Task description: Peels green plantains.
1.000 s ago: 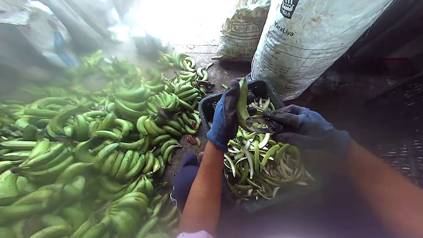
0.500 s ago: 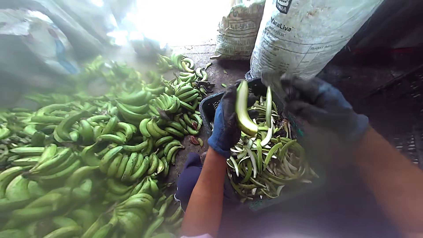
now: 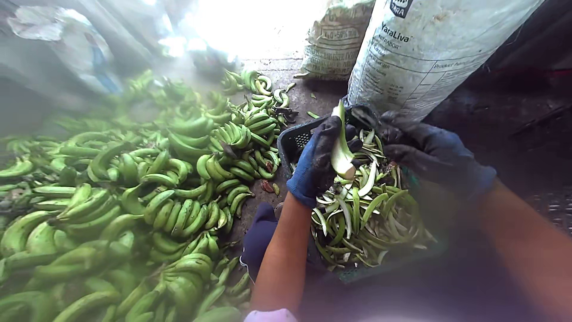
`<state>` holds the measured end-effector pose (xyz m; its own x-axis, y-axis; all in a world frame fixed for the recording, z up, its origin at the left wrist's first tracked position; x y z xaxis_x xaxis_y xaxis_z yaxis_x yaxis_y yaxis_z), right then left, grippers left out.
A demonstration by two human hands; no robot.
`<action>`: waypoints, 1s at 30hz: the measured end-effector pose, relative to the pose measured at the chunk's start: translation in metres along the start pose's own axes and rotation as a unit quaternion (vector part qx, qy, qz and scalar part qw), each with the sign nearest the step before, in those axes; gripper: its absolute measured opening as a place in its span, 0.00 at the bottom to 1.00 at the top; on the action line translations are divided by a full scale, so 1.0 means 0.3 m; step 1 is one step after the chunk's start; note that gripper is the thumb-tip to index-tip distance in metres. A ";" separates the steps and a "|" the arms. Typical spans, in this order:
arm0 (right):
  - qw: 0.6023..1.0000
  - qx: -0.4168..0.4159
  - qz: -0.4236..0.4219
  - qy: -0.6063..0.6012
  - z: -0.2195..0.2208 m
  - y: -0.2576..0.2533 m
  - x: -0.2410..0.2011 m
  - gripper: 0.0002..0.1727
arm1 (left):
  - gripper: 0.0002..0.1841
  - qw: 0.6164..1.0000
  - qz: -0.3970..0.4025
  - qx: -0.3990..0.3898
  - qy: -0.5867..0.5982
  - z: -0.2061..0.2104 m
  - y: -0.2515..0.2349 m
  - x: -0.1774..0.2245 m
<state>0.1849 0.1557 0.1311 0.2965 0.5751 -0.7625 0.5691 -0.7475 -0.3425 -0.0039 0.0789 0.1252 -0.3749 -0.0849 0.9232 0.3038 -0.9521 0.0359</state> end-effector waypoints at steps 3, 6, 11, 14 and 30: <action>0.995 -0.063 -0.057 0.050 0.053 0.027 -0.042 0.32 | 0.25 0.971 0.077 0.125 -0.189 -0.063 -0.024 0.024; 0.959 -0.187 0.046 0.207 0.039 0.024 0.070 0.29 | 0.27 0.945 0.125 0.159 -0.258 -0.102 -0.034 0.053; 0.979 -0.133 0.075 0.135 -0.030 0.041 0.070 0.26 | 0.25 0.951 0.115 0.185 -0.218 -0.121 -0.041 0.050; 0.996 -0.060 -0.061 0.020 0.028 0.042 -0.054 0.32 | 0.22 0.954 0.125 0.208 -0.174 -0.101 -0.049 0.022; 0.987 -0.079 -0.137 0.004 0.085 0.036 -0.087 0.31 | 0.22 0.969 0.168 0.176 -0.037 -0.075 -0.043 0.011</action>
<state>0.1639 0.1241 0.1334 0.1198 0.7519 -0.6483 0.7414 -0.5021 -0.4453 -0.0288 0.0844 0.1190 -0.1435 -0.3393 0.9297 0.6831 -0.7136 -0.1550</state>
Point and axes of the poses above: each hand's wrist, its own y-axis away from the middle knuckle, its own z-axis out of the palm, x = y × z, the point moved 7 cm from there along -y, towards the middle knuckle, and after that the axes turned 10 degrees about x, right-handed, at the moved point
